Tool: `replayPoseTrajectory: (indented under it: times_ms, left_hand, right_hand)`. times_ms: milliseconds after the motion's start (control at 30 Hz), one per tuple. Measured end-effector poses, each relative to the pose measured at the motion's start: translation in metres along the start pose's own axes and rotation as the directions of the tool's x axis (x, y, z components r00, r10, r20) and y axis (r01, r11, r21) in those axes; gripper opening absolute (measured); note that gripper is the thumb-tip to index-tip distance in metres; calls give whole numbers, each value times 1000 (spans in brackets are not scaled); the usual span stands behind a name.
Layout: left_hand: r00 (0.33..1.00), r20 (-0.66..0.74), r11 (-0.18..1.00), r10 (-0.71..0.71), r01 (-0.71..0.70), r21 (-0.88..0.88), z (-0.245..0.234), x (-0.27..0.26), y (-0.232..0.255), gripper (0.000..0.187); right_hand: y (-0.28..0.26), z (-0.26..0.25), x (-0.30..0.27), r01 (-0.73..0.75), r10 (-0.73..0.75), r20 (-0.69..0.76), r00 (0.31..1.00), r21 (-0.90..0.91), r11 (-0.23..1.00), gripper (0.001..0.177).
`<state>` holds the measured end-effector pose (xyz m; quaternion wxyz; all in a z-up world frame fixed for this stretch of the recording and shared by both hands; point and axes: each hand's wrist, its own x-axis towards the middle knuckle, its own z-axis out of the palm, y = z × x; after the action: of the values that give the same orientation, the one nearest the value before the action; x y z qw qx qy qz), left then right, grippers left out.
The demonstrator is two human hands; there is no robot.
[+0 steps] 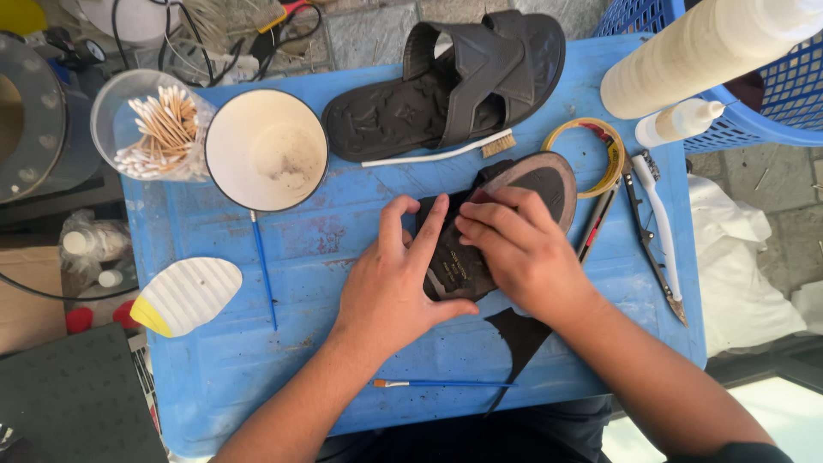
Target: The person scrapes the sole of a black sandal with a pointed metal tool to remove debris or old adhesive. They hold the sandal with their left hand and use the tool with their right hand, working on the inner sole area.
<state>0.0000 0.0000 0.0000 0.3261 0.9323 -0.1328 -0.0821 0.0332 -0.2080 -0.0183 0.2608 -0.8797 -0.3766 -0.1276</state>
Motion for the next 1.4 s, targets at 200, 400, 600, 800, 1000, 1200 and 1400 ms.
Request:
replayPoseTrajectory:
  times_ms: [200, 400, 600, 800, 1000, 1200, 1400]
  left_hand:
    - [999, -37, 999, 36, -36, 16, 3, -1, -1, 123]
    - [999, -35, 999, 35, -36, -13, 4, -4, -4, 124]
    - [996, -60, 998, 63, -64, -9, 2, -1, -3, 123]
    - [993, -86, 997, 83, -83, 0, 1, 0, -2, 123]
    - [1000, -7, 1000, 6, -6, -13, 4, -2, -3, 124]
    - [997, -49, 998, 54, -54, -8, 4, -1, -4, 123]
    - [998, -50, 999, 47, -47, -3, 4, -2, -3, 124]
  right_hand:
    - [3, -5, 6, -16, 14, -60, 998, -22, 1000, 26]
    - [12, -11, 10, -155, 148, -132, 980, -46, 987, 28]
    - [8, -9, 12, 10, -13, -62, 998, -47, 999, 27]
    - [-3, -6, 11, 42, -34, -68, 997, 115, 993, 25]
    - [8, -13, 13, -65, 54, -142, 988, -74, 995, 24]
    - [15, -17, 13, -202, 190, -160, 969, -64, 977, 22]
    - [2, -8, 10, -46, 50, -104, 993, 41, 998, 25]
